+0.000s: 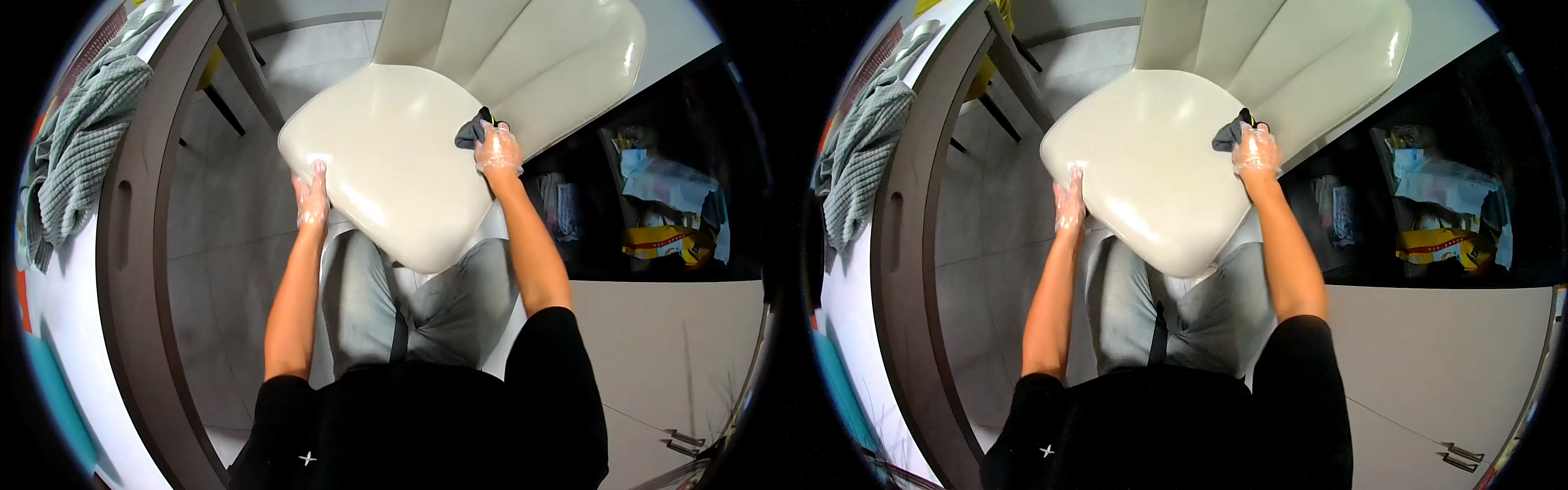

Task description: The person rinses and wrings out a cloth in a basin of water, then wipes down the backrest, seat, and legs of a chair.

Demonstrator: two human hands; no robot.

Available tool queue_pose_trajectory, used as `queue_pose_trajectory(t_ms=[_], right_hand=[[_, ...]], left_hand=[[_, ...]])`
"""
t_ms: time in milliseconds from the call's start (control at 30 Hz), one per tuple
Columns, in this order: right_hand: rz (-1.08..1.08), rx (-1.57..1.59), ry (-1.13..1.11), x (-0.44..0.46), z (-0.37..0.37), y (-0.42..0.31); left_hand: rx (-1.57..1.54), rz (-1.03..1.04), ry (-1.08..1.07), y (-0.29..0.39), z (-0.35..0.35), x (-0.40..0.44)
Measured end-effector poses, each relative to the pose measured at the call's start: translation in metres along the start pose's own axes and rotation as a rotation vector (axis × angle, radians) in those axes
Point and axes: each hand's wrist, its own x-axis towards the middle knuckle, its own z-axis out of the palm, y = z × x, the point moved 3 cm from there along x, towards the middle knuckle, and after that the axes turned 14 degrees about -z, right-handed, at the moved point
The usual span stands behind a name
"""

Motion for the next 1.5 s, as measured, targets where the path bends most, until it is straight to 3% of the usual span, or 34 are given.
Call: queue_pose_trajectory(t_ms=[133,200,267,333,433,500,633,733,800,833,900,967,1067,1100,1133,1167,1200,1300,1400,1500], right_hand=[[0.184,0.155,-0.034,-0.009,0.012,-0.027],[-0.032,0.248,-0.019,-0.051,-0.008,-0.083],[-0.28,0.346,0.181,-0.096,-0.022,-0.126],[-0.505,0.58,0.222,-0.122,-0.053,-0.141],[-0.745,0.596,0.174,-0.126,-0.059,-0.108],[-0.562,0.406,0.105,-0.117,-0.037,-0.057],[0.152,0.177,0.069,-0.091,-0.019,0.021],[0.173,0.146,0.059,-0.096,-0.023,-0.009],[-0.026,0.267,0.183,-0.11,-0.026,-0.047],[-0.082,0.452,0.033,-0.115,-0.038,-0.072],[-0.323,0.568,0.197,-0.134,-0.047,-0.118],[-0.477,0.746,0.189,-0.137,-0.056,-0.136],[-0.574,0.701,0.174,-0.135,-0.056,-0.116],[-0.456,0.611,0.06,-0.132,-0.058,-0.1],[-0.406,0.497,0.194,-0.13,-0.047,-0.078],[-0.211,0.445,0.115,-0.128,-0.04,-0.057],[-0.176,0.599,0.147,-0.121,-0.031,-0.031],[-0.048,0.576,0.254,-0.119,-0.013,0.025],[0.393,0.685,0.287,-0.122,0.013,0.058],[0.251,0.568,0.27,-0.131,0.01,0.043]], left_hand=[[0.085,-0.047,-0.039,0.021,0.007,0.044],[0.074,-0.082,-0.047,0.024,0.01,0.057],[0.067,-0.018,-0.105,0.018,0.007,0.067],[0.123,-0.072,-0.056,0.027,0.005,0.053],[0.32,-0.052,0.151,0.033,-0.002,0.049],[0.242,-0.095,0.043,0.035,-0.01,0.038],[0.193,0.024,-0.069,0.045,-0.027,-0.01],[0.028,0.187,-0.304,0.075,-0.026,-0.068],[-0.109,0.322,-0.519,0.11,-0.021,-0.134],[-0.151,0.573,-0.685,0.119,-0.022,-0.159],[-0.376,0.72,-1.062,0.146,-0.021,-0.214],[-0.452,0.811,-1.322,0.161,-0.021,-0.247],[-0.475,0.857,-1.459,0.174,-0.016,-0.263],[-0.476,0.868,-1.482,0.177,-0.016,-0.267],[-0.478,0.873,-1.494,0.178,-0.016,-0.268],[-0.473,0.886,-1.498,0.18,-0.016,-0.269],[-0.471,0.891,-1.509,0.182,-0.016,-0.271],[-0.459,0.907,-1.505,0.183,-0.019,-0.274],[-0.449,0.929,-1.477,0.185,-0.021,-0.275],[-0.444,0.943,-1.452,0.188,-0.021,-0.276]])
